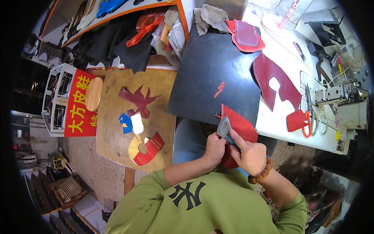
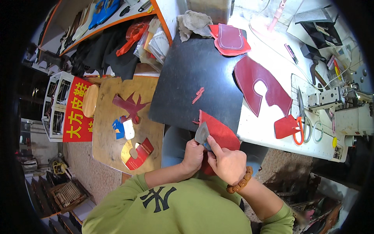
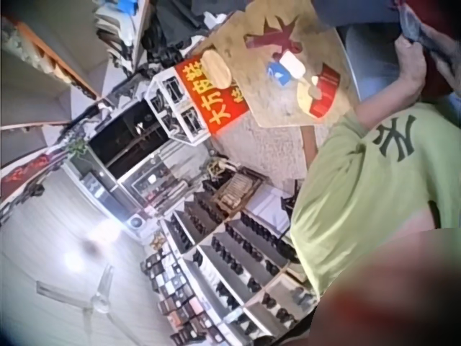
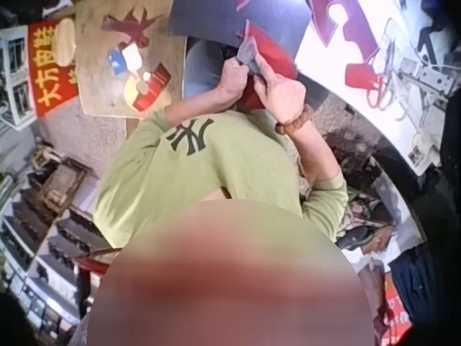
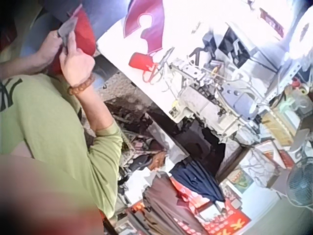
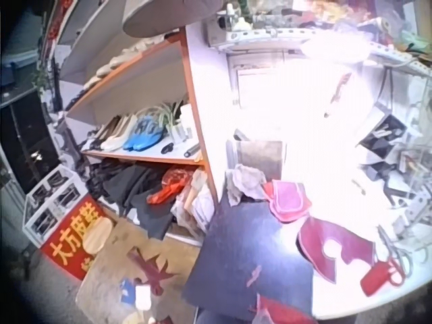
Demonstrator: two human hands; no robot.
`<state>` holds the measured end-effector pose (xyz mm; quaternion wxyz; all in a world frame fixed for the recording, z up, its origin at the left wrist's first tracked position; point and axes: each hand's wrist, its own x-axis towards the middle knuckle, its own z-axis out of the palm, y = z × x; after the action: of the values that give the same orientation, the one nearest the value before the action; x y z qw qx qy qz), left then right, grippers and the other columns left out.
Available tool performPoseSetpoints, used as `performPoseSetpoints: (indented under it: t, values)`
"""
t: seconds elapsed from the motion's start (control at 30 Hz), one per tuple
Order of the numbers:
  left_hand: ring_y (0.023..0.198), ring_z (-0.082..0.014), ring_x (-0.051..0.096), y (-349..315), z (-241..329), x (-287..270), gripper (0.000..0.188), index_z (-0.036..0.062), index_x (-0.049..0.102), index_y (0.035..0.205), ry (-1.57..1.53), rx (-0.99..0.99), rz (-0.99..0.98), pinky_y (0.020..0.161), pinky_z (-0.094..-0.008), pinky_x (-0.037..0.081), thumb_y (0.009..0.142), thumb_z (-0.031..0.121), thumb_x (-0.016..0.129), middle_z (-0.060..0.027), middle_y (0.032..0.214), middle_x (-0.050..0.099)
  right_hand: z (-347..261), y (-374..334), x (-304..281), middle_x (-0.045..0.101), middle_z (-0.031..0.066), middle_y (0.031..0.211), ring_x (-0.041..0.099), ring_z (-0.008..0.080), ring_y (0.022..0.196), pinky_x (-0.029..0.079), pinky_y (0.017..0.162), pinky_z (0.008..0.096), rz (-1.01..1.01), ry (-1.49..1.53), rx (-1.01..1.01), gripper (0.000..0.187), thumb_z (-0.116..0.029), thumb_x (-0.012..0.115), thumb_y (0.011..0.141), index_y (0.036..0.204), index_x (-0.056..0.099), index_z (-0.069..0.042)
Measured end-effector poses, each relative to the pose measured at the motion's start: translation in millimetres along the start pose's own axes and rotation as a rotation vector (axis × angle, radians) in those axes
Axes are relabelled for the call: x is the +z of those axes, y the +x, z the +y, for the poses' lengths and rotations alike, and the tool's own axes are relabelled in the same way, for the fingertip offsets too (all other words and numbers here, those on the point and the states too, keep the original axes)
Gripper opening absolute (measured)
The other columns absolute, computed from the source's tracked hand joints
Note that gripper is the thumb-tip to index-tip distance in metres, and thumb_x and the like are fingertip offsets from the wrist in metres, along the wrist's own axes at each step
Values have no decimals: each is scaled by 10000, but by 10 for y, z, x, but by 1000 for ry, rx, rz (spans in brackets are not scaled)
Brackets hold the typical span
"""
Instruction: The person trims the edges of red leather pieces using a metal scraper and scissors. They repeatedly scrape the edges to smooth them and occasionally use scissors to cut small sections. The person handles multiple red leather pieces, placing them on a black work surface.
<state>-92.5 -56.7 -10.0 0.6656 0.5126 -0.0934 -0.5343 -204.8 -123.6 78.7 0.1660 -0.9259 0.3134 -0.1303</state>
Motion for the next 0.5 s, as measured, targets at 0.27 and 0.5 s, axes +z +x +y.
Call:
performPoseSetpoints:
  t: [0.27, 0.5]
  values:
    - [717, -43, 515, 55, -53, -39, 141, 5, 662, 934, 49, 35, -31, 666, -227, 438, 956, 56, 533, 25, 800, 607, 64, 195, 86, 572, 73, 522, 574, 253, 431, 448, 415, 373, 34, -11, 18, 410, -208, 669, 797, 1199, 652, -134]
    - [643, -46, 445, 30, 35, -13, 273, -3, 654, 819, 107, 72, -47, 593, -227, 371, 968, 221, 608, 40, 693, 553, 171, 612, 41, 617, 130, 599, 612, 314, 506, 487, 485, 403, 52, -1, 60, 449, -200, 675, 812, 1248, 604, -126]
